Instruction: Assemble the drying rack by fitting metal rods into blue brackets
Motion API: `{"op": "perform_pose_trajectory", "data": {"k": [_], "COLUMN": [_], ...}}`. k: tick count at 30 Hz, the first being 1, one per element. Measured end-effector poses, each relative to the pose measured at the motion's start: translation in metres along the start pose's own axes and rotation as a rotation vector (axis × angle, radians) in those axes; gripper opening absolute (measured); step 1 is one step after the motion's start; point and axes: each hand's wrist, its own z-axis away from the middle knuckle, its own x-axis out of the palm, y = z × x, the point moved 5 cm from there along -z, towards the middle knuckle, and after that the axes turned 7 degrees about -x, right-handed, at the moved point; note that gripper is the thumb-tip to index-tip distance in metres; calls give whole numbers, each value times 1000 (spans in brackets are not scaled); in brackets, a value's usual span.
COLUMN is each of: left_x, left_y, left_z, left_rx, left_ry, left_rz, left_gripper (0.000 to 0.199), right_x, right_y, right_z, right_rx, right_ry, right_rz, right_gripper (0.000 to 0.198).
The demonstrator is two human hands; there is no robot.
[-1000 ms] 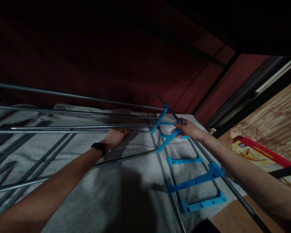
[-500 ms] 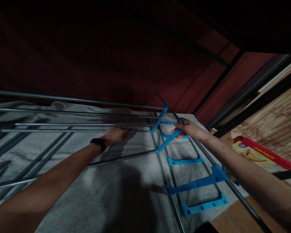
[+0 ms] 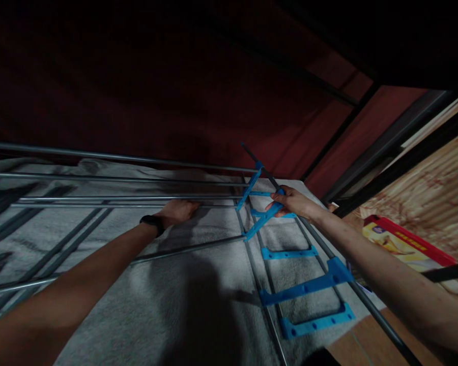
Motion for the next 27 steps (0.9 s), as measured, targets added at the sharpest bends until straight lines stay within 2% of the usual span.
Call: {"op": "perform_pose_trajectory", "data": {"k": [8, 14, 19, 23, 27], "left_x": [-3, -3, 0, -5, -24], "left_y": [-1, -8, -14, -4, 15], "left_z": [9, 25, 43, 72, 130], "left_rx": [-23, -93, -157, -180, -129], "left_ry": [80, 64, 64, 137, 350], "left_rz": [10, -46, -27, -42, -62], "left_gripper": [50, 64, 68, 54, 44], "right_x": [0, 3, 4, 0, -3], "right_y": [7, 6, 2, 6, 14], "right_z": [-5, -5, -1, -2, -10], "right_rx": [-49, -35, -36, -26, -25], "right_ry": [0, 33, 29, 50, 31], "right_rz": [25, 33, 53, 71, 78], "right_gripper": [20, 13, 12, 12, 18]}}
